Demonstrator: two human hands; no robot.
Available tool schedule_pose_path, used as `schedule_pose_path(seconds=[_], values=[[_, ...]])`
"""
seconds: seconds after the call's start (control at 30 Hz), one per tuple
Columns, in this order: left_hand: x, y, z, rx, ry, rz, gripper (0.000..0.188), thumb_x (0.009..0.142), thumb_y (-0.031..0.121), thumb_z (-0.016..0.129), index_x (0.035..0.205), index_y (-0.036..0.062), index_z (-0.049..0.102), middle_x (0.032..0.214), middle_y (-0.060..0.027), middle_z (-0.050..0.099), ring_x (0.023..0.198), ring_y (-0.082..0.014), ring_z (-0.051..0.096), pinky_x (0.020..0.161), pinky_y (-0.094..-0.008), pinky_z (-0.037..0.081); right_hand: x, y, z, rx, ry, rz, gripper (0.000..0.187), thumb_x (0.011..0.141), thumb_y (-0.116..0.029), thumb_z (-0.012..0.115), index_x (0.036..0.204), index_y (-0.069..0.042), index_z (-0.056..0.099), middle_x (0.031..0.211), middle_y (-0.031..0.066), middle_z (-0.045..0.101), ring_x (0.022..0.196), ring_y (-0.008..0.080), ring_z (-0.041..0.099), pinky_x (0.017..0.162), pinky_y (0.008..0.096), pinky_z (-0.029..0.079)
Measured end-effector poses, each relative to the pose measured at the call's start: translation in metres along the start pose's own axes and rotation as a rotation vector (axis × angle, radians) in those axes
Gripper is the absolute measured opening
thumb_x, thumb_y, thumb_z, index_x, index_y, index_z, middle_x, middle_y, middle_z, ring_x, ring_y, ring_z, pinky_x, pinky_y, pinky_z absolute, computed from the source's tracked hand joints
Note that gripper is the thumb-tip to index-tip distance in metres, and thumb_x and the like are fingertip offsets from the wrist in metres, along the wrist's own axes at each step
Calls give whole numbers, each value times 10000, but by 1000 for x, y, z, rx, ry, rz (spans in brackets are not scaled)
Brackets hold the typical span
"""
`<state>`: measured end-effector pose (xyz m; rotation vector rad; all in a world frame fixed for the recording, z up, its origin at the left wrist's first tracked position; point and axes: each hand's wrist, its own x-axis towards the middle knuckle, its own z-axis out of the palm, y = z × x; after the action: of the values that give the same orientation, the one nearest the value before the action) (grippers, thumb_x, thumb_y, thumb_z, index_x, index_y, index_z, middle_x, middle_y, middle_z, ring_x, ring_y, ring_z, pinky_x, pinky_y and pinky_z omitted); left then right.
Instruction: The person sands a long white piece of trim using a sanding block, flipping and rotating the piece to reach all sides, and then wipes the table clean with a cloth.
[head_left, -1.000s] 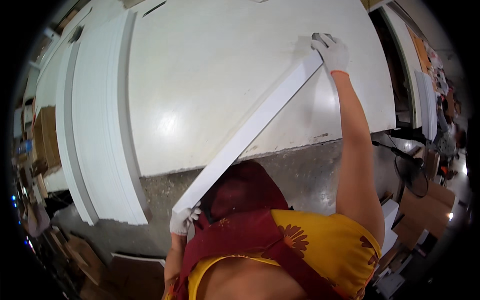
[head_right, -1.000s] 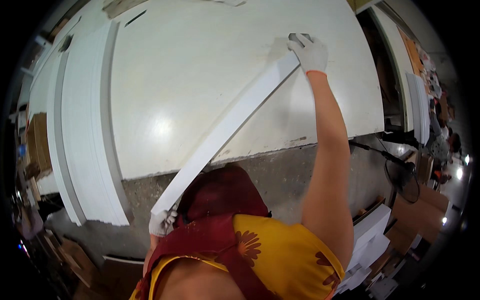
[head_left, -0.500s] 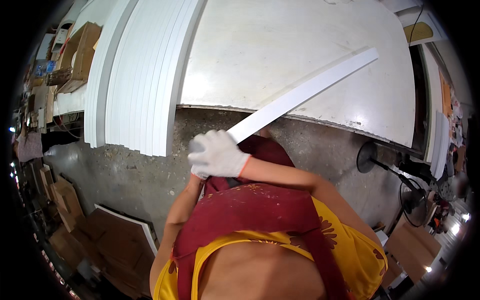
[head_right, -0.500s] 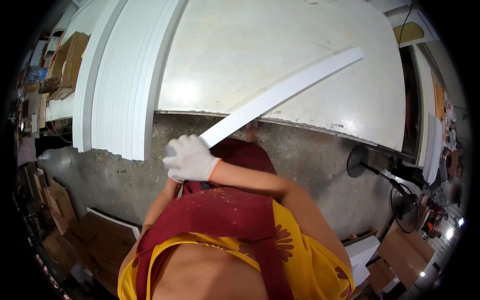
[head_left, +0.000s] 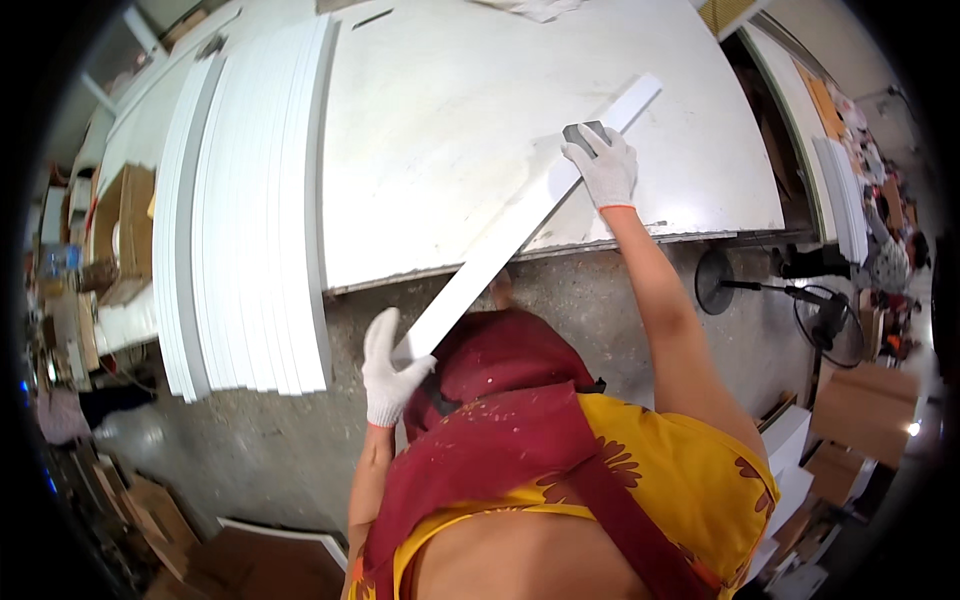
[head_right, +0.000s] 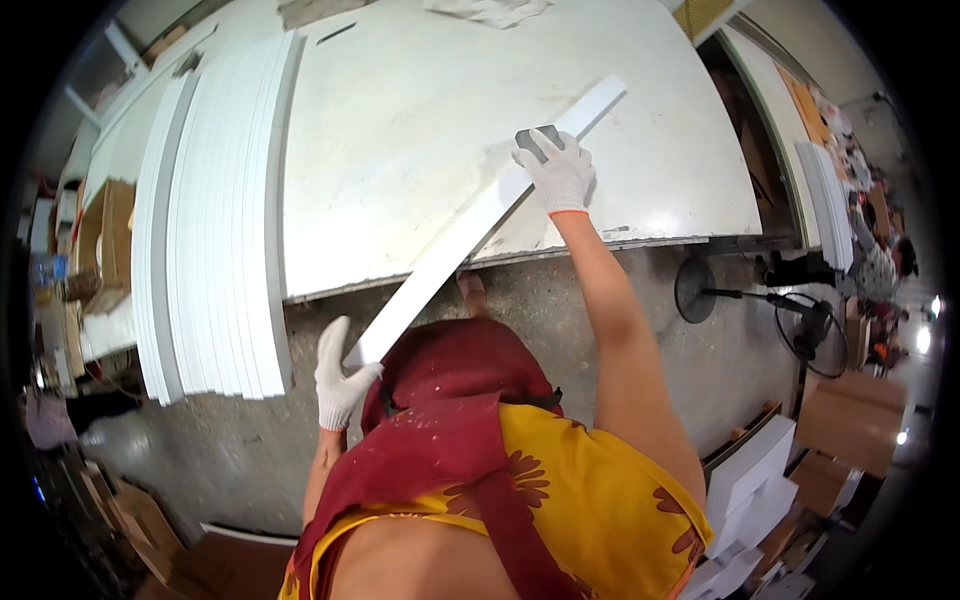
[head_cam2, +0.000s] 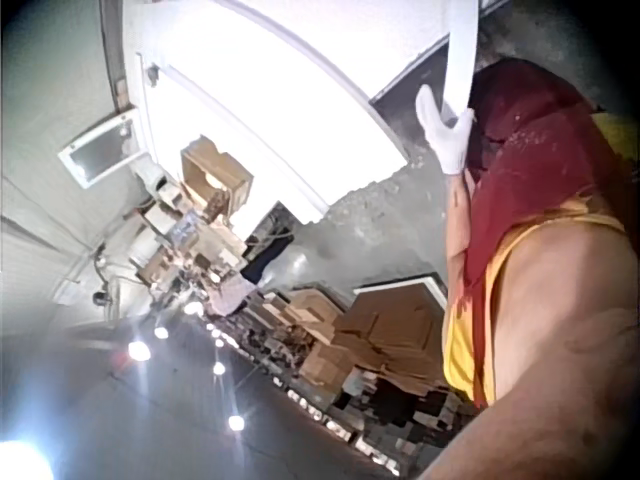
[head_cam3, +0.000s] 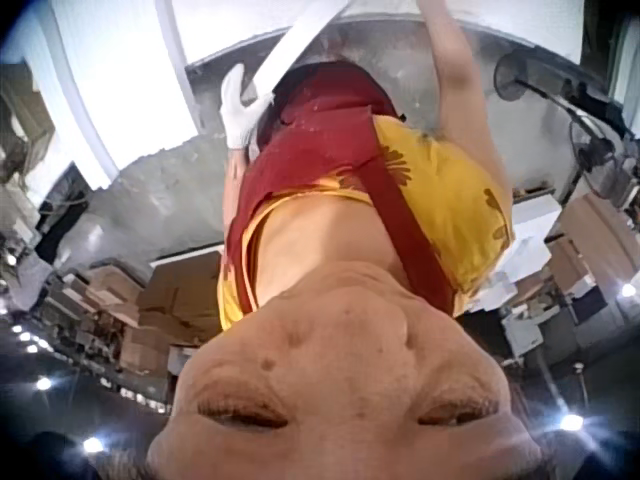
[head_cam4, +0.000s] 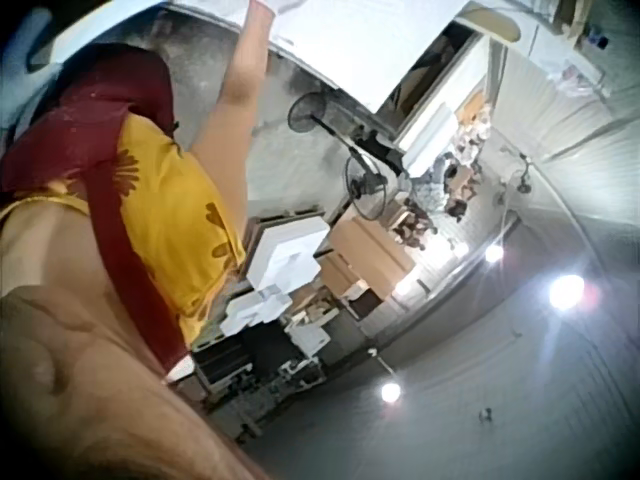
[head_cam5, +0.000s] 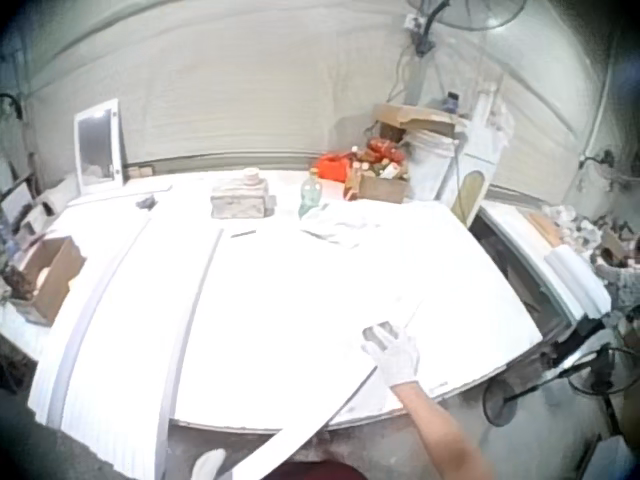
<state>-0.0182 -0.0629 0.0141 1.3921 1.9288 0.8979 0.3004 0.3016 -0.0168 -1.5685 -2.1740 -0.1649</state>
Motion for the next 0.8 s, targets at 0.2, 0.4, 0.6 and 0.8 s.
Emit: schedule_pose_path(seconds=[0.2,0.4,0.6,0.8], values=[[84,8,13,85,-586,-144,889,707,348,864,1460,45,501,1294,-254,668,1221,-403,651,1031,-459,525,-54,-126,-28,379,-98,-504,310,884,-406,668,1185,-397,739,1352,21,664,972,242,707,742,443,568],[17,-9,-27,97,-592,-317,624,766,347,834,1280,58,631,1163,-237,731,1138,-390,704,947,-456,564,-121,-170,-72,637,-283,-701,297,865,-472,696,1135,-351,730,1320,128,604,1055,299,624,847,472,488],[-72,-60,-73,110,-615,-562,740,746,477,923,1263,27,645,1105,-152,770,1030,-216,743,883,-377,582,8,7,-2,320,-269,-218,407,1028,-297,474,1398,-437,570,1510,25,546,1186,212,654,953,401,575],[-58,-71,-82,-482,-662,-844,603,852,337,863,1298,-7,647,1146,-65,754,1023,-158,691,940,-342,553,130,154,11,21,-287,379,420,976,-410,664,1386,-321,683,1415,-37,658,1165,186,666,926,328,546]])
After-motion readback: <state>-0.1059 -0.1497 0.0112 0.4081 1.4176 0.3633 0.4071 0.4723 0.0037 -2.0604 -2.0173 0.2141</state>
